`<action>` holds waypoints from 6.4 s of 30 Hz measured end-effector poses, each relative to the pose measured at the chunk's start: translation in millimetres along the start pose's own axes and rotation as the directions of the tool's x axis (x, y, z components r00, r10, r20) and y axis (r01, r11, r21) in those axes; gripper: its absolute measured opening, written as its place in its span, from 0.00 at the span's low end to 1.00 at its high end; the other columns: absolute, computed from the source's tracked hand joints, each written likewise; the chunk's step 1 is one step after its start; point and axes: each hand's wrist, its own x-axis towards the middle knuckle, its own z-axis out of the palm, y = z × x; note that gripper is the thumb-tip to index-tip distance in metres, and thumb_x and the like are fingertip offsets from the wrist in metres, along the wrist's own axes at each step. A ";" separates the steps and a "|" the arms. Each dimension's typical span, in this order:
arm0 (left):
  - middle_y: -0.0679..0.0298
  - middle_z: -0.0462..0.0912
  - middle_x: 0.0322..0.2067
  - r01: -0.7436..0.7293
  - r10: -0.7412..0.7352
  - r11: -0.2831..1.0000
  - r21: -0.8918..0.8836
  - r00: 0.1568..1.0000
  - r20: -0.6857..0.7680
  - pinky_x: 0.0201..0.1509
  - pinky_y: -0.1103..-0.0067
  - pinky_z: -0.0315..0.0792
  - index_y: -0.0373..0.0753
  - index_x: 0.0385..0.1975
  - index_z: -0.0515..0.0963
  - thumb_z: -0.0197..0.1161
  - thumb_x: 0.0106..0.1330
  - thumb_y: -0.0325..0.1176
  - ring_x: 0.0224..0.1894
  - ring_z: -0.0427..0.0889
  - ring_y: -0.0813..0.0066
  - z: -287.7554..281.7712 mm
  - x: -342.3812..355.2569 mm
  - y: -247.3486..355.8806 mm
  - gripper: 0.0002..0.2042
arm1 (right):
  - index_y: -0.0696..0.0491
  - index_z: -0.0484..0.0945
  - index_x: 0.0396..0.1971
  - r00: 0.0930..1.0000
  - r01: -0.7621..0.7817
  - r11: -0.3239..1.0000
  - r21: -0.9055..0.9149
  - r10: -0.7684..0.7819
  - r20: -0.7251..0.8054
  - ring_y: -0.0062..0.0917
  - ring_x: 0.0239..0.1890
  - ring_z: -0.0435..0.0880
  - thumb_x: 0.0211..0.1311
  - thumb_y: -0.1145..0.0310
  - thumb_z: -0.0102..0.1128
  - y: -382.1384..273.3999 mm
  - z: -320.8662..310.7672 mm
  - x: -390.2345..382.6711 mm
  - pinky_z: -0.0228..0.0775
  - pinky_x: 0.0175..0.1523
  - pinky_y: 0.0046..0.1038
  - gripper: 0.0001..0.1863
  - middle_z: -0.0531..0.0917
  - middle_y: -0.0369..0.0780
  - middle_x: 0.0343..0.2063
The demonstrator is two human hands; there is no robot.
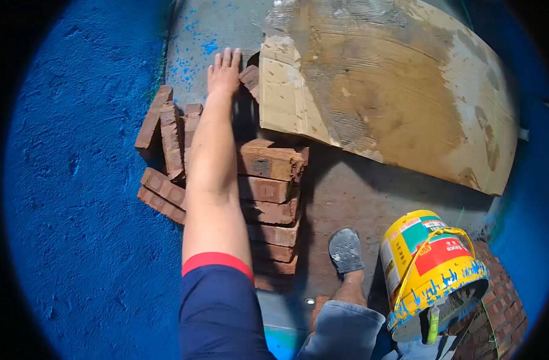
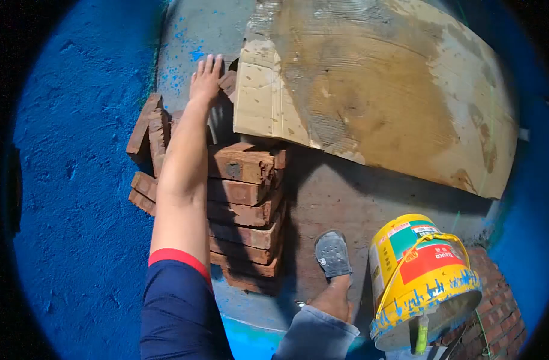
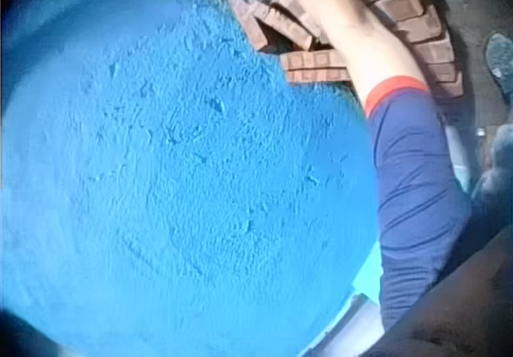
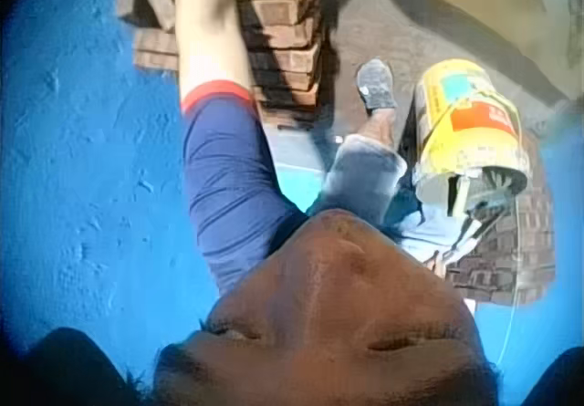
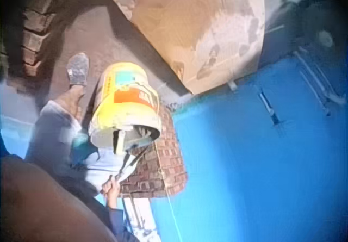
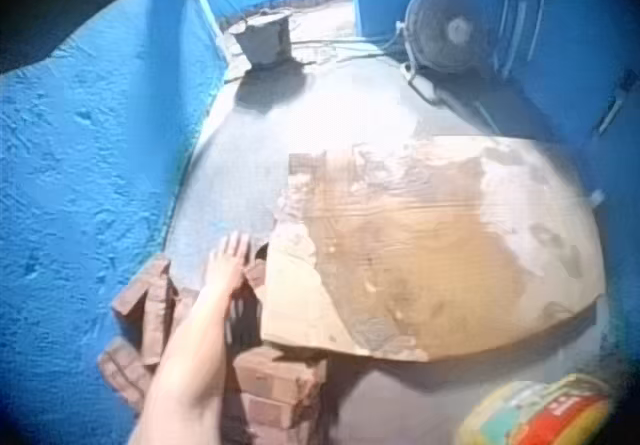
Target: The person lays bricks by hand, using a trowel to apply mortar between layers and a level to ensure alignment.
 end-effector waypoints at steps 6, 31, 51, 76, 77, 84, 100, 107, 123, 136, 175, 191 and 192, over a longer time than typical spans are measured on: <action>0.72 0.48 0.72 -0.043 0.043 0.999 -0.011 0.999 0.015 0.74 0.59 0.44 0.54 0.72 0.45 0.48 0.70 0.37 0.73 0.49 0.68 5.8 16.0 6.6 0.31 | 0.47 0.64 0.16 0.998 -0.004 0.989 -0.146 0.013 0.061 0.20 0.05 0.53 0.69 0.61 0.52 -7.4 4.1 1.6 0.45 0.12 0.25 0.19 0.58 0.30 0.07; 0.45 0.62 0.63 0.110 0.146 -0.874 -0.474 0.988 -0.040 0.61 0.58 0.69 0.33 0.67 0.52 0.65 0.49 0.53 0.64 0.65 0.49 -311.3 -356.4 -21.3 0.48 | 0.48 0.64 0.21 0.933 0.282 0.956 -0.081 -0.253 0.255 0.17 0.07 0.58 0.65 0.68 0.57 59.2 -59.4 11.4 0.50 0.12 0.21 0.14 0.61 0.29 0.09; 0.52 0.68 0.61 0.466 0.481 -0.873 -0.140 0.784 -0.391 0.66 0.51 0.60 0.38 0.66 0.59 0.51 0.68 0.48 0.64 0.67 0.52 -500.2 -646.9 125.8 0.30 | 0.50 0.66 0.19 0.234 0.909 0.311 0.277 -0.932 0.278 0.16 0.09 0.60 0.62 0.65 0.58 257.9 -130.3 188.4 0.52 0.14 0.21 0.14 0.63 0.30 0.10; 0.57 0.77 0.43 0.849 0.968 -0.208 -0.486 0.249 0.021 0.42 0.64 0.80 0.35 0.49 0.70 0.44 0.71 0.38 0.41 0.80 0.61 -660.3 -705.9 553.0 0.15 | 0.56 0.76 0.33 0.123 0.976 0.197 -0.088 -0.843 -0.523 0.48 0.27 0.80 0.68 0.50 0.51 208.3 -333.4 29.3 0.69 0.32 0.41 0.21 0.79 0.50 0.21; 0.56 0.77 0.43 0.838 0.972 -0.199 -0.507 0.236 0.009 0.42 0.64 0.80 0.35 0.49 0.69 0.44 0.72 0.37 0.42 0.79 0.60 -664.2 -708.2 561.8 0.15 | 0.56 0.75 0.32 0.079 0.981 0.161 -0.106 -0.838 -0.540 0.49 0.26 0.79 0.68 0.50 0.51 200.4 -338.8 22.6 0.68 0.31 0.41 0.21 0.79 0.51 0.20; 0.50 0.72 0.51 0.813 0.990 -0.090 -0.575 0.138 0.040 0.51 0.60 0.80 0.31 0.57 0.64 0.43 0.74 0.38 0.48 0.78 0.56 -692.5 -704.5 598.6 0.19 | 0.58 0.70 0.26 0.085 0.906 0.262 -0.331 -0.881 -0.466 0.54 0.28 0.77 0.68 0.46 0.48 163.8 -353.3 40.6 0.65 0.31 0.46 0.26 0.76 0.55 0.20; 0.46 0.69 0.55 0.747 0.990 -0.093 -0.658 0.137 0.016 0.42 0.59 0.81 0.34 0.57 0.65 0.41 0.74 0.39 0.47 0.78 0.53 -697.3 -670.9 633.6 0.18 | 0.60 0.71 0.28 0.110 0.809 0.392 -0.438 -0.834 -0.541 0.59 0.32 0.75 0.68 0.50 0.49 141.5 -365.0 50.4 0.66 0.35 0.52 0.24 0.78 0.58 0.25; 0.50 0.71 0.53 0.764 0.998 -0.016 -0.645 0.048 0.032 0.46 0.61 0.81 0.35 0.59 0.63 0.42 0.75 0.38 0.49 0.77 0.58 -685.6 -680.3 625.8 0.19 | 0.59 0.69 0.23 -0.084 0.906 0.215 -0.365 -0.754 -0.652 0.51 0.22 0.75 0.68 0.59 0.53 152.5 -384.2 -19.1 0.64 0.25 0.39 0.19 0.73 0.52 0.16; 0.58 0.74 0.52 0.620 0.955 -0.276 -0.735 0.089 -0.284 0.49 0.62 0.77 0.40 0.57 0.66 0.50 0.71 0.42 0.52 0.77 0.62 -702.8 -683.4 608.2 0.19 | 0.60 0.72 0.27 0.158 0.931 0.333 -0.147 -0.734 -0.660 0.56 0.33 0.75 0.67 0.56 0.53 172.7 -360.9 22.4 0.64 0.33 0.48 0.20 0.76 0.55 0.23; 0.59 0.80 0.46 0.786 0.981 -0.098 -0.610 -0.027 -0.192 0.42 0.72 0.77 0.41 0.50 0.73 0.50 0.71 0.45 0.45 0.80 0.68 -690.5 -748.6 534.2 0.17 | 0.57 0.75 0.44 0.310 0.714 0.078 0.696 -0.926 -0.215 0.11 0.16 0.66 0.56 0.59 0.70 127.7 -344.0 27.2 0.53 0.17 0.17 0.22 0.79 0.34 0.26; 0.50 0.80 0.41 -0.385 0.776 -0.082 -0.919 0.554 -0.301 0.43 0.71 0.76 0.27 0.46 0.68 0.76 0.47 0.42 0.41 0.82 0.61 -745.8 -644.7 661.1 0.33 | 0.58 0.75 0.39 0.186 0.982 0.134 0.133 -0.815 -0.549 0.25 0.32 0.78 0.46 0.51 0.76 107.0 -297.1 49.4 0.72 0.38 0.30 0.30 0.80 0.40 0.29; 0.57 0.85 0.23 -0.802 0.770 0.484 -0.352 0.581 -0.264 0.37 0.76 0.81 0.37 0.23 0.85 0.69 0.47 0.46 0.25 0.86 0.68 -742.1 -574.3 829.3 0.16 | 0.59 0.73 0.40 0.419 0.846 0.317 0.428 -0.892 -0.167 0.13 0.18 0.69 0.50 0.57 0.75 184.3 -273.0 56.6 0.63 0.25 0.19 0.27 0.78 0.37 0.29; 0.57 0.86 0.24 -0.781 0.704 0.532 -0.329 0.623 -0.341 0.38 0.78 0.80 0.37 0.23 0.85 0.66 0.50 0.48 0.27 0.86 0.68 -734.6 -582.0 831.2 0.17 | 0.59 0.73 0.40 0.425 0.848 0.325 0.419 -0.889 -0.170 0.13 0.17 0.70 0.50 0.58 0.75 183.4 -275.0 59.0 0.63 0.25 0.19 0.26 0.78 0.37 0.30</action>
